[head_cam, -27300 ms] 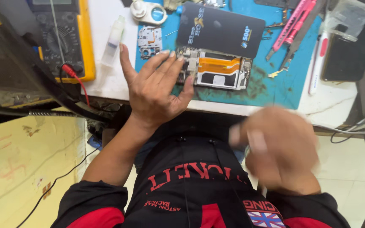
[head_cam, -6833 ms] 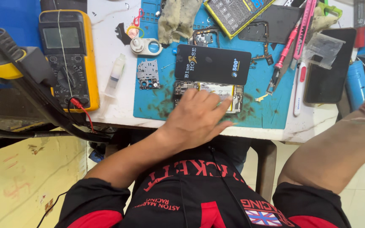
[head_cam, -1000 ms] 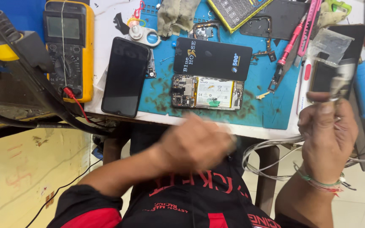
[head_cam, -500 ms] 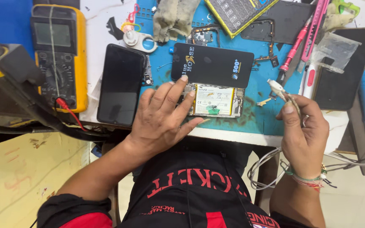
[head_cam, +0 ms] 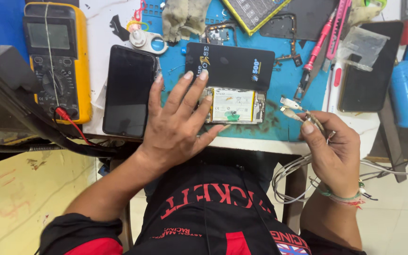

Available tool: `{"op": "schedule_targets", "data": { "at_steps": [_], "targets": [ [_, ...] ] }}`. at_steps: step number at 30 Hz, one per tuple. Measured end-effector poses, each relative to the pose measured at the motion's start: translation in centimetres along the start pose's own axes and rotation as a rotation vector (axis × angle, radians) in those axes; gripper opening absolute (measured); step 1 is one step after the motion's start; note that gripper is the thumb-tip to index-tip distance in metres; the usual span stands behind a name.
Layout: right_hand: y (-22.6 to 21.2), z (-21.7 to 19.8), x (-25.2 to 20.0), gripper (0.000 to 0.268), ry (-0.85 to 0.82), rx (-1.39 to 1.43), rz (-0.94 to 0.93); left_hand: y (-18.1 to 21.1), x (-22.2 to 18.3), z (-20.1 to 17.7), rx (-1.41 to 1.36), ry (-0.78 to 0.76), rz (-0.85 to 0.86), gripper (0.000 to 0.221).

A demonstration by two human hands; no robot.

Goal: The person handles a phone screen component and a mobile phone chassis, then connects a charging cable to the phone's port.

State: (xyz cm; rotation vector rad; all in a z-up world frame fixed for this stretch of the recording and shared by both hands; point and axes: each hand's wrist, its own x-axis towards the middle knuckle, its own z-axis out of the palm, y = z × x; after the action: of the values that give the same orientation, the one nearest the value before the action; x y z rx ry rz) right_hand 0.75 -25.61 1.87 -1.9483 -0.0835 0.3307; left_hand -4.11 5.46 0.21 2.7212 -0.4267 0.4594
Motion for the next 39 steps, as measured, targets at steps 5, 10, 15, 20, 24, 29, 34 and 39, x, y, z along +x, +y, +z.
{"op": "schedule_targets", "data": {
  "at_steps": [5,10,15,20,24,29,34,39],
  "targets": [
    [0.8,-0.4,-1.6,0.029,-0.085,0.142,0.045,3.3,0.0,0.1,-0.651,0.105,-0.135,0.04],
    [1.1,-0.4,-2.4,0.03,-0.188,0.193,0.082,5.9,1.4,1.4,-1.13,-0.031,-0.255,0.039],
    [1.0,-0.2,-2.9,0.027,-0.236,0.061,0.04,6.4,1.9,2.6,-1.277,-0.107,-0.356,0.03],
    [0.1,0.5,-2.4,0.03,-0.272,0.055,-0.005,6.4,1.9,2.9,-1.299,-0.058,-0.42,0.021],
    [-1.1,1.2,-1.8,0.03,-0.274,0.062,0.001,6.2,1.8,2.4,-1.21,-0.032,-0.411,0.021],
    [-1.0,1.4,-2.0,0.025,-0.103,-0.215,-0.309,5.9,0.4,2.1,-1.084,0.141,-0.166,0.021],
    [2.4,0.0,-2.9,0.024,-0.147,0.124,-0.122,5.7,-1.5,2.1,-1.072,0.112,-0.208,0.021],
    [5.0,-0.7,-2.5,0.019,-0.089,0.849,0.115,5.2,-2.8,2.2,-1.016,0.0,-0.015,0.023]
  ]
}}
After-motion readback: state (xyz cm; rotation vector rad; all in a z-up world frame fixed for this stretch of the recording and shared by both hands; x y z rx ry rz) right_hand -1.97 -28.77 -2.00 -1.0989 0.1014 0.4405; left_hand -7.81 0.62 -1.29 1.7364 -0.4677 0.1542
